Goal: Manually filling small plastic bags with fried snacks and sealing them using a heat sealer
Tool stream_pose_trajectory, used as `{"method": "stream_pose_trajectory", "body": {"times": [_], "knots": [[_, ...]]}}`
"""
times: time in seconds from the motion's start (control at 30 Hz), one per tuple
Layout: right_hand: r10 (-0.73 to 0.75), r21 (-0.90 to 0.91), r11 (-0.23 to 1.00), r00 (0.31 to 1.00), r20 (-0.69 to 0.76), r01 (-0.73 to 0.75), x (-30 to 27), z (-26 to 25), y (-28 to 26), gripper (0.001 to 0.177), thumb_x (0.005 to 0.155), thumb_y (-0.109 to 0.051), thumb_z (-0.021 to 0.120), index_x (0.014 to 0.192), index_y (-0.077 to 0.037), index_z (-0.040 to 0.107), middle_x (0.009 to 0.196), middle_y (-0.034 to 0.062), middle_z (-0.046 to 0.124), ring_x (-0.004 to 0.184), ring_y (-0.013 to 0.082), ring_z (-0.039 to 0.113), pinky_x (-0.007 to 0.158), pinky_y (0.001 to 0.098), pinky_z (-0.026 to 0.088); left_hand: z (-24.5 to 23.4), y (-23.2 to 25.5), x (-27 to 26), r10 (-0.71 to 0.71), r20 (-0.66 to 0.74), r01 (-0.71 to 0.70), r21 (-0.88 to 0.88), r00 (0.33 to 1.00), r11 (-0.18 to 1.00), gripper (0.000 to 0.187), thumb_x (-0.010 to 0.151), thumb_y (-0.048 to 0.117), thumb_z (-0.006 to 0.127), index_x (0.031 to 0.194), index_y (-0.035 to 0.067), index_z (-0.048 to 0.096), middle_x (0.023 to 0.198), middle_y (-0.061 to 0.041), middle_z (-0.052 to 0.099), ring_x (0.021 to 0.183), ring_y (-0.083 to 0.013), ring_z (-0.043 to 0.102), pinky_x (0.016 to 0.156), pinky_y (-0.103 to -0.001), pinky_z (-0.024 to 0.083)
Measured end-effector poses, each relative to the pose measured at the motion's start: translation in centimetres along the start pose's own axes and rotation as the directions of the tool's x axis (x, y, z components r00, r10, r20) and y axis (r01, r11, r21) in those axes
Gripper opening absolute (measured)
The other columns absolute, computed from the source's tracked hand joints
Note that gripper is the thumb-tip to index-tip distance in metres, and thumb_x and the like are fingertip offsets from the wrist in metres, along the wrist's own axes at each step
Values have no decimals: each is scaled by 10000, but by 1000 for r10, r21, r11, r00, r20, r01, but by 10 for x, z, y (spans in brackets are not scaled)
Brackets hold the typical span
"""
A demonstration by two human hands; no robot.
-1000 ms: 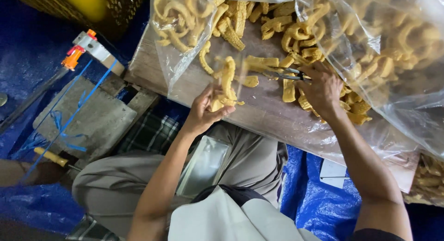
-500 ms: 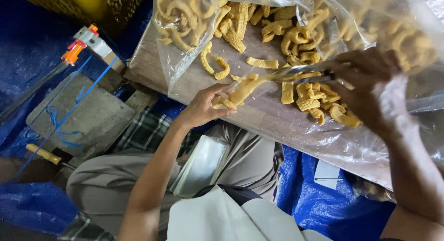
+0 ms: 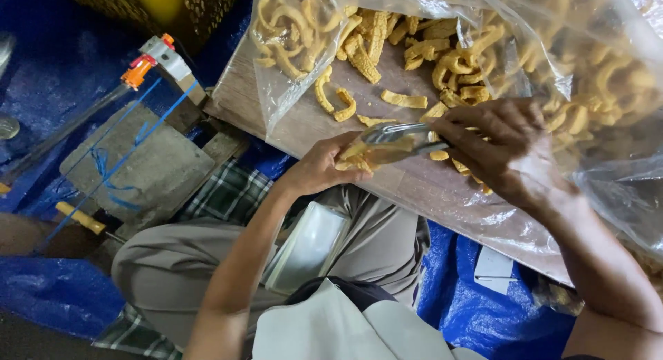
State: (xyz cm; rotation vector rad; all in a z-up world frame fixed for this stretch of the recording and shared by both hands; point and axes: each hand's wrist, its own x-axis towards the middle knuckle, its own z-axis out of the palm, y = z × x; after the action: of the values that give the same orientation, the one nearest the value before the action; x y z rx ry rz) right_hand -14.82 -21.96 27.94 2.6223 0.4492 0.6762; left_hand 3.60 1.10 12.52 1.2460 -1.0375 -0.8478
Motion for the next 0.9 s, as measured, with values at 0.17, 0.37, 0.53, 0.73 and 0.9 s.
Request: {"method": "stream_pose_trajectory", "body": {"times": [0.17,0.37,0.53,0.73,0.9], "knots": [[341,133,923,929,143,-360,-40,-11,22,525,809,-178,917,1311,-85,795,1193,93,642,969,218,499,876,374,407,-3,-28,5,184,-146,-199,-91,972,976,646,868,95,785,1464,141,539,1427,-116,632,1235,-243,663,1066,-322,547],[734,429,593,677,59,-681,-76,39,11,675,860,36,929,1470,56,641,1098,242,572,935,356,687,683,406,654,4,-36,2,201,-289,-239,-104,936,965,656,912,110,722,1517,88,470,1460,-99,596,1259,-216,636,1090,-327,525],[781,254,608,625,-19,-752,-77,120,-80,597,734,-371,964,1201,-58,762,872,129,672,717,357,684,603,397,539,25,-43,-1,164,-362,-264,-246,918,933,844,933,104,773,1636,134,307,1541,-209,493,1337,-259,533,1146,-466,457],[812,512,480,582,48,-712,-27,133,-81,610,845,-422,818,1323,-70,681,1207,197,572,1071,416,579,888,513,483,36,-42,0,210,-324,-307,-285,922,908,834,962,76,733,1650,140,267,1536,-202,505,1360,-238,517,1129,-448,478],[868,948,77,488,89,-310,40,113,-101,169,1056,-151,622,976,-20,692,1073,140,672,1071,245,643,950,329,468,46,-45,2,276,-321,-352,-210,906,912,842,909,107,806,1619,95,354,1572,-213,454,1413,-303,468,1104,-463,493]]}}
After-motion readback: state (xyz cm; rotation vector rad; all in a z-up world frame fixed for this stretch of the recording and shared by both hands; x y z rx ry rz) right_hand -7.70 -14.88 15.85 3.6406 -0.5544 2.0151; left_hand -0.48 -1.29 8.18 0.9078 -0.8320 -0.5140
